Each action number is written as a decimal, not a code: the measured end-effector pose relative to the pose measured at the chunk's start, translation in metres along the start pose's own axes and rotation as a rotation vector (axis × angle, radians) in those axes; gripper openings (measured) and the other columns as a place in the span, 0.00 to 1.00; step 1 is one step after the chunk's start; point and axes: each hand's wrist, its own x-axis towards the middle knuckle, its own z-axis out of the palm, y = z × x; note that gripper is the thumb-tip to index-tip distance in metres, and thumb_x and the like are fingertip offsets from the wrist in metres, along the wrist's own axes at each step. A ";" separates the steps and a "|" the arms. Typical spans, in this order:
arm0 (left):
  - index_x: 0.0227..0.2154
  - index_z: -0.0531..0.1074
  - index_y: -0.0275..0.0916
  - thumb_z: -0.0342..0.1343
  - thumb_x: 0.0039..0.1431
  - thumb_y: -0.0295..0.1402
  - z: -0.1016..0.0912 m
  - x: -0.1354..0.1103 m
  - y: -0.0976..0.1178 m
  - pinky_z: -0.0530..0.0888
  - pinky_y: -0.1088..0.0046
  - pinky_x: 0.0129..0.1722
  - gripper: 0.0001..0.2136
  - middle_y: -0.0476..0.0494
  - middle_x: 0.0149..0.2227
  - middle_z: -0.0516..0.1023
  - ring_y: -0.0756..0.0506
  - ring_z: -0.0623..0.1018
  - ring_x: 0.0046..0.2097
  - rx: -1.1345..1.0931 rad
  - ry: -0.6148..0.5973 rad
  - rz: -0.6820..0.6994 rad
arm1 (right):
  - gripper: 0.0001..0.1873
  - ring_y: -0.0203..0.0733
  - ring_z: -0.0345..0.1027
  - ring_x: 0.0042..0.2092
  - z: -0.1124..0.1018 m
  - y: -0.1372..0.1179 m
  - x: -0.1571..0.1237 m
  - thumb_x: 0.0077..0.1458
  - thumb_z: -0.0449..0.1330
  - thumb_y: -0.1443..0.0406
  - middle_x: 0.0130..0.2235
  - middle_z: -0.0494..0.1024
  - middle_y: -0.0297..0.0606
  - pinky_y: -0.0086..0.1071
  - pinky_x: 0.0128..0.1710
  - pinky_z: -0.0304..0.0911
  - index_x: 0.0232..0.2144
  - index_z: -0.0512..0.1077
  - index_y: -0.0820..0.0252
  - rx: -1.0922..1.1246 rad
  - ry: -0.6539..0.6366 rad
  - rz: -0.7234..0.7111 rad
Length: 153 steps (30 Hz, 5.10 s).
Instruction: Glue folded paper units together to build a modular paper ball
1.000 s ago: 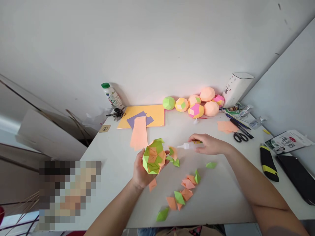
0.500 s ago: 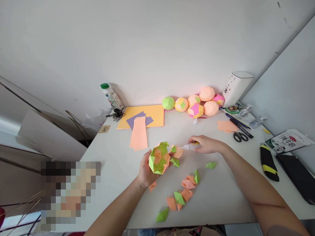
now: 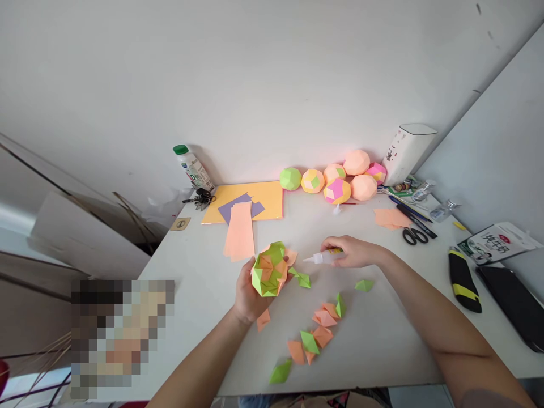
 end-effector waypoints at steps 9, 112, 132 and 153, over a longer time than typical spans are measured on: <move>0.46 0.71 0.36 0.44 0.58 0.48 -0.005 -0.004 -0.004 0.73 0.63 0.43 0.23 0.36 0.41 0.78 0.39 0.76 0.45 0.021 -0.117 -0.134 | 0.21 0.46 0.66 0.48 -0.016 -0.024 -0.019 0.48 0.62 0.58 0.47 0.72 0.40 0.37 0.47 0.63 0.45 0.68 0.57 0.206 0.083 -0.144; 0.40 0.74 0.36 0.50 0.53 0.44 0.005 -0.020 0.024 0.77 0.66 0.43 0.19 0.37 0.38 0.80 0.41 0.79 0.42 -0.124 0.036 0.099 | 0.10 0.44 0.63 0.36 0.046 0.008 0.026 0.47 0.59 0.68 0.34 0.69 0.40 0.34 0.32 0.58 0.34 0.64 0.59 -0.162 0.313 -0.052; 0.40 0.74 0.33 0.50 0.53 0.47 0.019 -0.025 0.000 0.71 0.65 0.46 0.22 0.36 0.39 0.77 0.41 0.75 0.43 0.001 -0.154 0.055 | 0.03 0.46 0.69 0.45 0.072 -0.052 0.003 0.55 0.60 0.63 0.41 0.75 0.44 0.41 0.44 0.65 0.32 0.69 0.56 0.249 0.398 -0.486; 0.59 0.56 0.54 0.63 0.48 0.31 0.004 -0.024 -0.010 0.65 0.56 0.53 0.35 0.41 0.59 0.64 0.35 0.67 0.57 0.328 -0.276 0.235 | 0.09 0.40 0.65 0.37 0.046 -0.057 -0.008 0.55 0.60 0.58 0.33 0.72 0.37 0.35 0.37 0.62 0.30 0.73 0.57 0.860 0.287 -0.328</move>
